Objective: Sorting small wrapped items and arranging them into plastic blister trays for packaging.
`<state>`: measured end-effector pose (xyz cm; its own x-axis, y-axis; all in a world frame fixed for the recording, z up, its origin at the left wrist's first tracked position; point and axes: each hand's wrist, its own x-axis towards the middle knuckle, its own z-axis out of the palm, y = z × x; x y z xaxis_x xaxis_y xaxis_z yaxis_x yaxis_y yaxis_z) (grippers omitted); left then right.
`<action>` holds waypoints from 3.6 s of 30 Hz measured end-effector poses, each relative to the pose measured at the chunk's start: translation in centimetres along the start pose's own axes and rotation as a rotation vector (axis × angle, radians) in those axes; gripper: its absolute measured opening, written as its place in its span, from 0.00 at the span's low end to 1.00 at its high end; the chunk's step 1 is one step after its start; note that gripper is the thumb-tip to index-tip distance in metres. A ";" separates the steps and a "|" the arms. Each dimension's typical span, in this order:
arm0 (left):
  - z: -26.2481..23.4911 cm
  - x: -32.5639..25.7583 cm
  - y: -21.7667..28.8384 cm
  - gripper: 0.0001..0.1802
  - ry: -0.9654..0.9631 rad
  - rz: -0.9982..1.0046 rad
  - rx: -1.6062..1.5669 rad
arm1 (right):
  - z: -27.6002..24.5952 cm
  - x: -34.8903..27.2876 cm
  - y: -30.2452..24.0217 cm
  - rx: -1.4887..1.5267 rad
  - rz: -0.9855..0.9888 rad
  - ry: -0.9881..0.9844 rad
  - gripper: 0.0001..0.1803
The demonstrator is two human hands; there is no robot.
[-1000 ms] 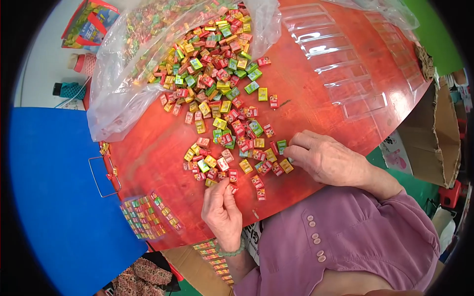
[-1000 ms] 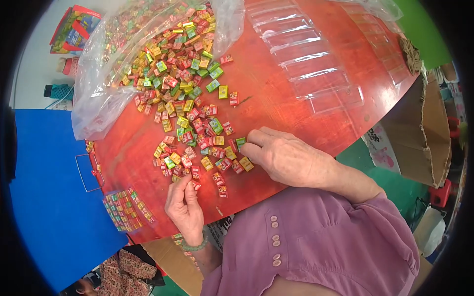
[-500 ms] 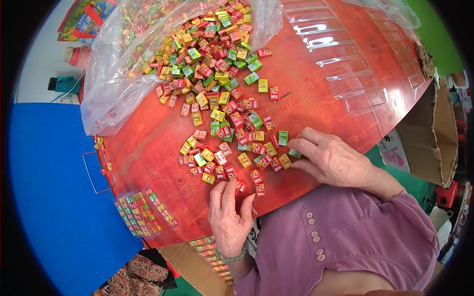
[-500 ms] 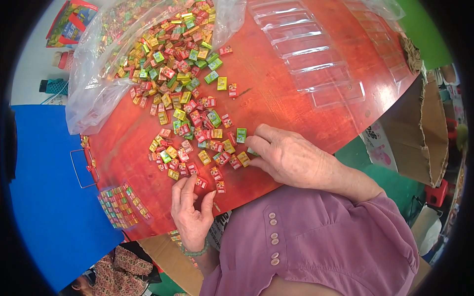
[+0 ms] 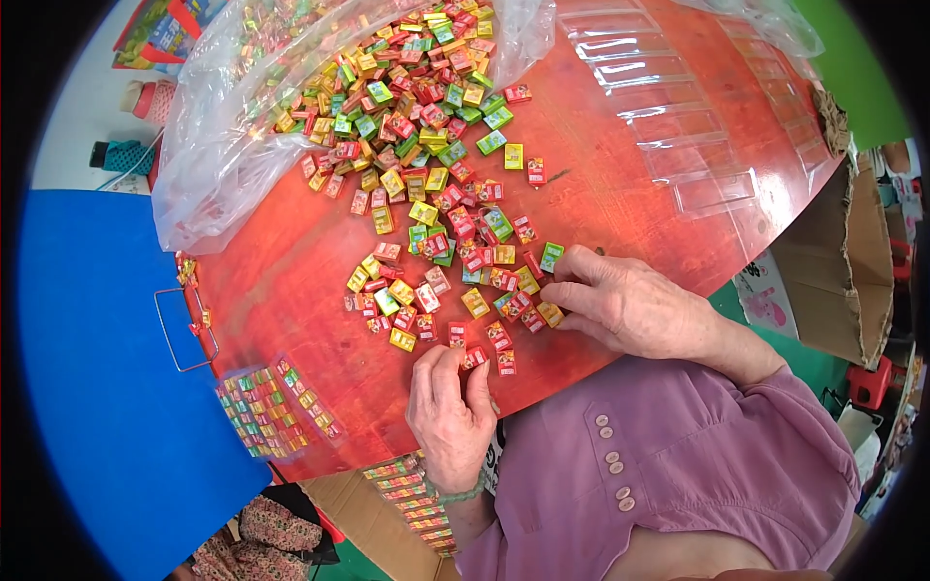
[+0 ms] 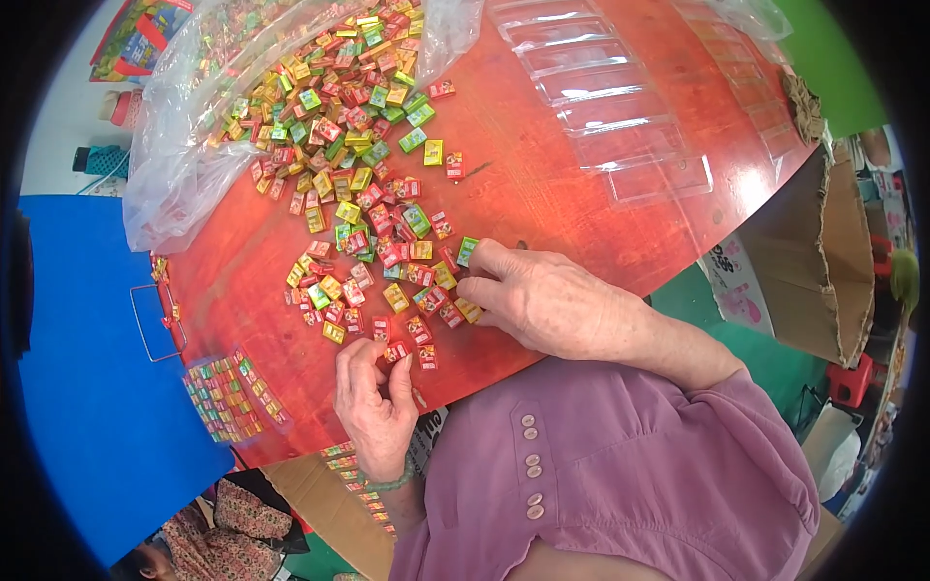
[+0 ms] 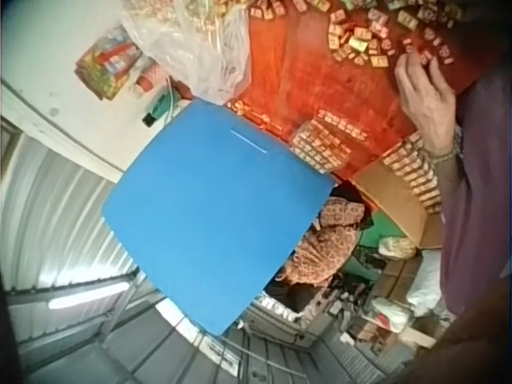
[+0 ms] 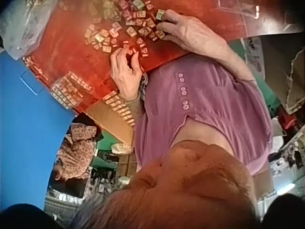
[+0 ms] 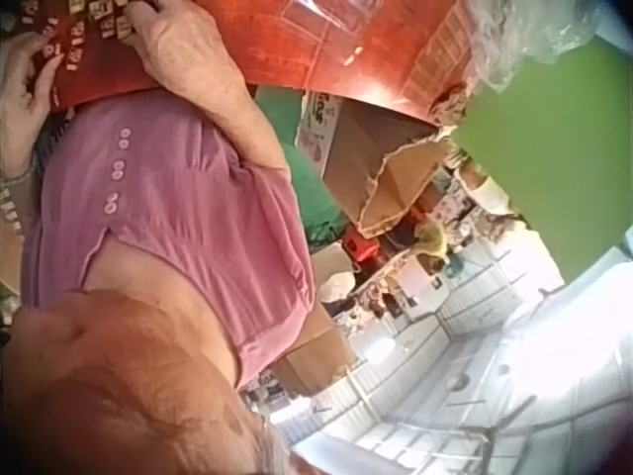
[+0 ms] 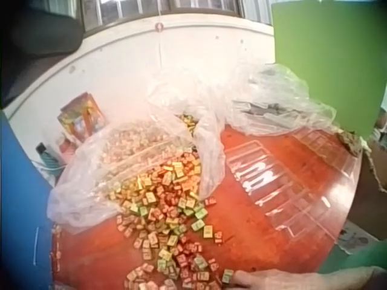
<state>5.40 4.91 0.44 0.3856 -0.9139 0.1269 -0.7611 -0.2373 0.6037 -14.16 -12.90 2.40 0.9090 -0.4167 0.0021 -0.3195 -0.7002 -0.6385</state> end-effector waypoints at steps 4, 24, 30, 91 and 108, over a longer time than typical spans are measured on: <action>0.5 0.3 0.3 0.17 0.050 0.038 0.025 | 0.3 -0.1 -0.1 0.007 0.007 0.024 0.22; 0.3 -1.7 0.4 0.23 0.066 0.118 0.064 | 0.1 -0.9 -0.9 0.085 0.240 0.104 0.14; 0.5 -1.1 0.9 0.24 0.083 0.178 0.084 | 0.2 -0.4 -0.9 0.145 0.196 0.119 0.18; -1.2 1.7 -2.7 0.16 0.216 -0.022 0.214 | 0.9 -1.2 -0.9 0.035 -0.038 -0.003 0.20; 0.9 -0.6 3.1 0.20 0.036 0.125 0.021 | 1.0 -1.0 -0.5 0.101 -0.037 0.042 0.14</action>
<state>2.34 4.42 1.47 0.3051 -0.9245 0.2286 -0.8152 -0.1294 0.5646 -14.61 -11.54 1.92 0.9071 -0.4169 0.0578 -0.2553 -0.6542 -0.7119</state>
